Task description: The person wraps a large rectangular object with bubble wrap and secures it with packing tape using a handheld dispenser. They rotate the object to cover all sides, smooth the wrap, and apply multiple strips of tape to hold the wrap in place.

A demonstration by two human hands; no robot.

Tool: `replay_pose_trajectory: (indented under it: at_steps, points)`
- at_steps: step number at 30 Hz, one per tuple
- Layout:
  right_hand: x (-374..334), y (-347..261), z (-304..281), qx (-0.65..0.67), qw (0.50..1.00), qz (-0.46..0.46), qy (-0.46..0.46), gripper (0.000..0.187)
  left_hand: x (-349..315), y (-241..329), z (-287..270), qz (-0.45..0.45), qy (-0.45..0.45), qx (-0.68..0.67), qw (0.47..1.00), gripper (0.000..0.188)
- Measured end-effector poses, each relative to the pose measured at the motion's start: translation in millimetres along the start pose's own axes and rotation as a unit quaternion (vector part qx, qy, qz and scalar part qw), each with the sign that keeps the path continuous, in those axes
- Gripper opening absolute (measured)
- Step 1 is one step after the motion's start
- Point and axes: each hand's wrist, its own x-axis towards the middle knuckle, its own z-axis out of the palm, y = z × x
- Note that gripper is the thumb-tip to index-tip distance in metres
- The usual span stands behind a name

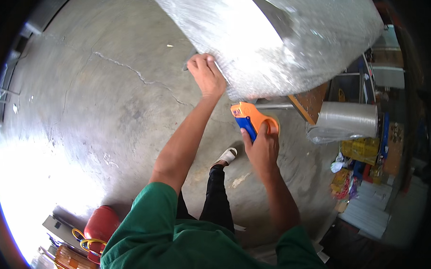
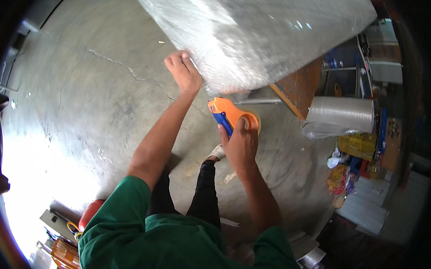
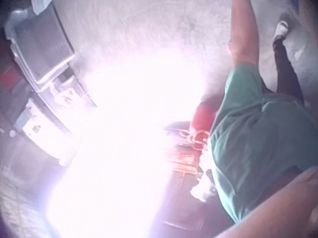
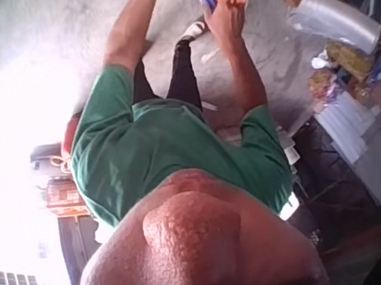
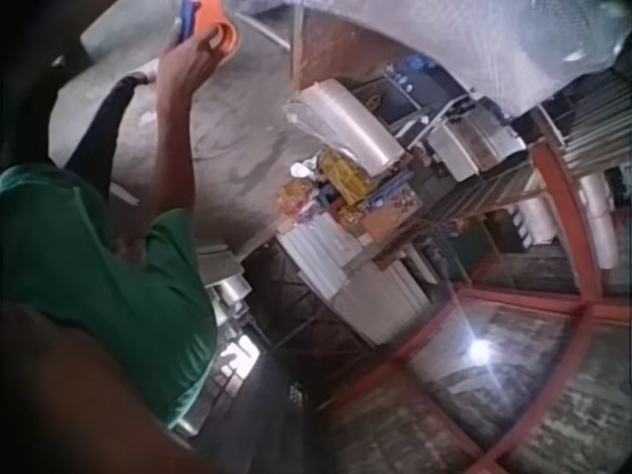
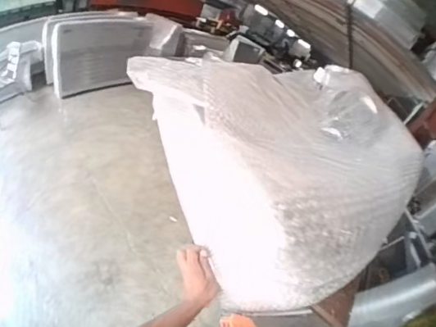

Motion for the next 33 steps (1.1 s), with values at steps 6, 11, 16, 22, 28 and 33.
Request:
replay_pose_trajectory:
  at_steps: [6,11,16,22,28,33]
  points:
    - [29.6,-46.3,73.5,0.194,0.977,-0.043,0.076,0.053,60.5,-37.7,-74.0,0.074,0.033,0.112,0.99,0.051]
    - [49.6,-20.4,77.2,0.224,0.965,-0.107,0.078,0.053,80.4,-60.2,-96.9,-0.103,-0.05,0.175,0.978,0.063]
    - [72.4,5.2,89.6,0.25,0.947,-0.177,0.101,0.053,75.2,-42.9,-134.8,-0.146,-0.091,0.11,0.979,0.069]
    - [115.7,61.1,118.9,0.218,0.931,-0.203,0.209,0.055,2.2,-29.8,-178.0,-0.25,-0.121,0.169,0.946,0.077]
    - [142.3,92.6,115.0,0.182,0.943,-0.209,0.182,0.064,-89.5,-46.7,-202.7,-0.366,-0.16,0.173,0.9,0.076]
    - [179.5,152.1,139.7,0.251,0.951,-0.084,0.162,0.064,-135.1,-37.2,-212.0,-0.419,-0.2,0.2,0.863,0.071]
